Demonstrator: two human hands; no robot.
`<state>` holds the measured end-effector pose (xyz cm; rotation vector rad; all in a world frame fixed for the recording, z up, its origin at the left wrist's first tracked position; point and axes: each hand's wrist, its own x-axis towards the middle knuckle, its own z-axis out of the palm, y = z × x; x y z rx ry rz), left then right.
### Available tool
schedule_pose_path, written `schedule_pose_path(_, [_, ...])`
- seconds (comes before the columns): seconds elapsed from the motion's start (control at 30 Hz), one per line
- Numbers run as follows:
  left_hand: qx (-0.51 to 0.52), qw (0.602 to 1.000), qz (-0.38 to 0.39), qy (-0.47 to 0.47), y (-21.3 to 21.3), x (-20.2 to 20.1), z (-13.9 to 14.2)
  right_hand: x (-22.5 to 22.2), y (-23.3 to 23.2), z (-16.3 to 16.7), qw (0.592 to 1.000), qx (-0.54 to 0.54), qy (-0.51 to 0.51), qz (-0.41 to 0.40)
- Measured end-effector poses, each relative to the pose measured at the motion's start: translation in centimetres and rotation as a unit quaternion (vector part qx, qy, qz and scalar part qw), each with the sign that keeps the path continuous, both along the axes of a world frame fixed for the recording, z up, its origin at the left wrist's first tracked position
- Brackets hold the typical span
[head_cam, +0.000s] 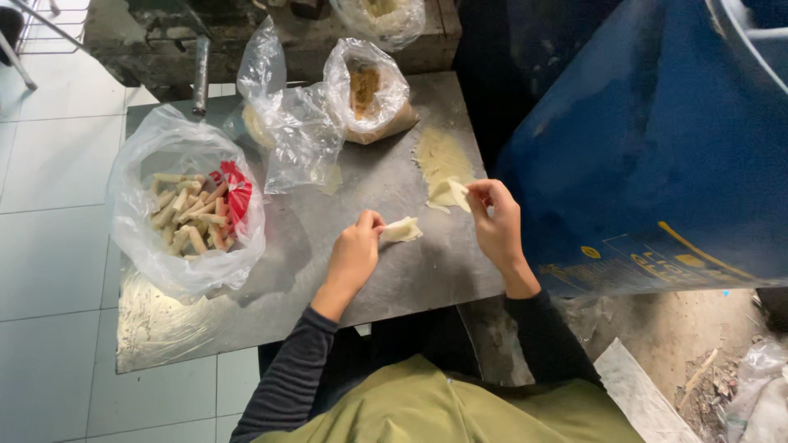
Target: The person sits at a metal table making filled pastries. They take pieces of dough, flatten and shape them by hand, spoon brown filling from a plastic-lined bag onto a wrapper, fold the wrapper over the filling into a closed shape, and place the finished item into a plastic bag holding other completed pieces.
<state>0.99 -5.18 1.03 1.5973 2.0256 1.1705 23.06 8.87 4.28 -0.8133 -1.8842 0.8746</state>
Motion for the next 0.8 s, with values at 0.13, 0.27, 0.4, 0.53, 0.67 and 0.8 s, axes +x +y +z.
schedule_pose_path(0.13, [-0.032,0.998,0.022,-0.040,-4.2,-1.5,1.1,1.1,-2.9,1.2,0.929,0.236,-0.249,0.138])
schedule_pose_path(0.27, [-0.033,0.991,0.048,-0.117,-4.2,-1.1,2.0,0.9,-1.2,0.2,0.980,0.005,-0.189,0.058])
schedule_pose_path(0.4, [-0.032,0.998,0.042,-0.034,-2.7,-0.3,2.0,-0.3,3.8,-1.4,0.971,0.094,-0.207,-0.068])
schedule_pose_path(0.53, [0.019,0.995,0.036,0.091,-2.4,0.4,0.8,-0.2,5.0,-3.2,0.954,0.113,-0.259,-0.098])
schedule_pose_path(0.67, [-0.022,0.996,0.059,0.066,-2.0,0.0,-0.4,-0.2,5.5,-4.1,0.954,0.077,-0.269,-0.105])
schedule_pose_path(0.8, [-0.024,0.996,0.088,0.004,-1.4,-0.9,-0.5,-0.2,5.8,-4.3,0.957,0.099,-0.251,-0.103])
